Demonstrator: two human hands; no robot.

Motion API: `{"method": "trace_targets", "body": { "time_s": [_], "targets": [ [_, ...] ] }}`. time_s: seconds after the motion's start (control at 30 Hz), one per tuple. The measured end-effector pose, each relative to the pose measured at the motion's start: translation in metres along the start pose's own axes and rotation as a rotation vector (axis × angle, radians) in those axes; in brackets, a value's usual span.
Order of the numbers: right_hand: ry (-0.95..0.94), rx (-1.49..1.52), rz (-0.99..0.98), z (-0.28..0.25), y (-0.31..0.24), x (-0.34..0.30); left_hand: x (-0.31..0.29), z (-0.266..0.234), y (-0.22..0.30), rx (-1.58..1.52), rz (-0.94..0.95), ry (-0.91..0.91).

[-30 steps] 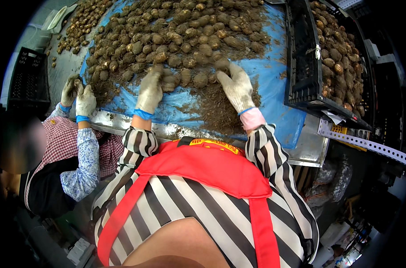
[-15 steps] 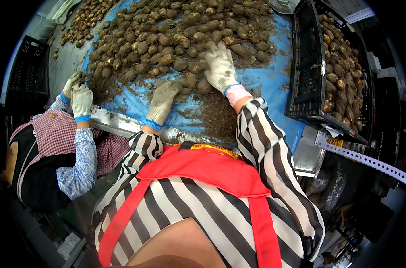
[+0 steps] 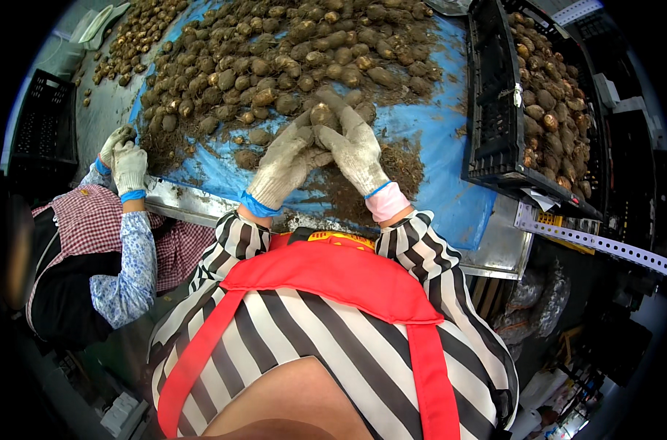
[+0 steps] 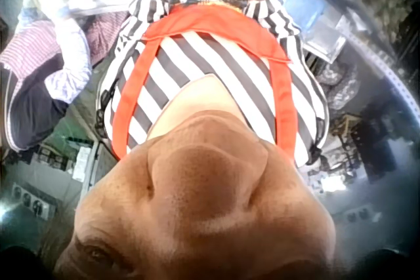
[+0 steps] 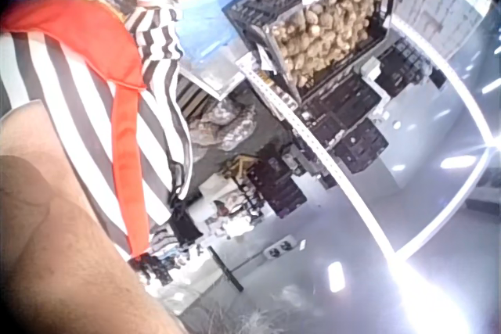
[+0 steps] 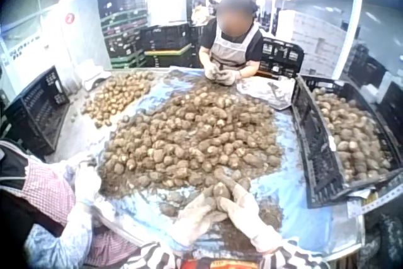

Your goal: The person, wearing gloves, sorts and cleans small tubers by hand on a sorting table, removing dirt and placing them into a crate.

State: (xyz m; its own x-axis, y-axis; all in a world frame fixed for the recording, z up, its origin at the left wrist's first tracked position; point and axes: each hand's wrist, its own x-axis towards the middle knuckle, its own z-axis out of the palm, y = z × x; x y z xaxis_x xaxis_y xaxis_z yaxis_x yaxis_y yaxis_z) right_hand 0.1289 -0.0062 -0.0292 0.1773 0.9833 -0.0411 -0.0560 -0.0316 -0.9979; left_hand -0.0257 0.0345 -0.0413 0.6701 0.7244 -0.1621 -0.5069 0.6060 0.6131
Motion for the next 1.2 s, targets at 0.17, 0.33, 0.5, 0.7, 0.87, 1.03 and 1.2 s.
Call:
{"method": "trace_targets", "body": {
  "time_s": [0.17, 0.33, 0.5, 0.7, 0.87, 1.03, 1.2],
  "targets": [
    [-0.006, 0.133, 0.034, 0.003, -0.011, -0.008, 0.0, 0.0, -0.002, -0.077, -0.05, 0.003],
    [0.112, 0.195, 0.021, 0.014, -0.018, -0.015, 0.0, -0.003, -0.001, -0.021, -0.043, -0.082],
    [0.188, 0.259, 0.037, 0.009, -0.024, -0.007, -0.001, 0.014, -0.009, -0.033, 0.07, -0.052],
    [0.199, -0.01, -0.051, -0.003, -0.018, -0.002, -0.003, 0.007, -0.01, -0.156, 0.06, -0.176],
    [0.158, -0.452, -0.101, -0.028, -0.001, -0.002, -0.007, -0.001, -0.015, -0.155, -0.015, -0.139],
    [0.077, -0.115, -0.15, -0.018, -0.035, -0.014, -0.008, 0.007, -0.005, -0.15, -0.001, -0.154],
    [0.19, -0.444, -0.401, -0.008, -0.033, -0.022, -0.006, 0.016, 0.001, -0.003, 0.056, -0.083]
  ]
}}
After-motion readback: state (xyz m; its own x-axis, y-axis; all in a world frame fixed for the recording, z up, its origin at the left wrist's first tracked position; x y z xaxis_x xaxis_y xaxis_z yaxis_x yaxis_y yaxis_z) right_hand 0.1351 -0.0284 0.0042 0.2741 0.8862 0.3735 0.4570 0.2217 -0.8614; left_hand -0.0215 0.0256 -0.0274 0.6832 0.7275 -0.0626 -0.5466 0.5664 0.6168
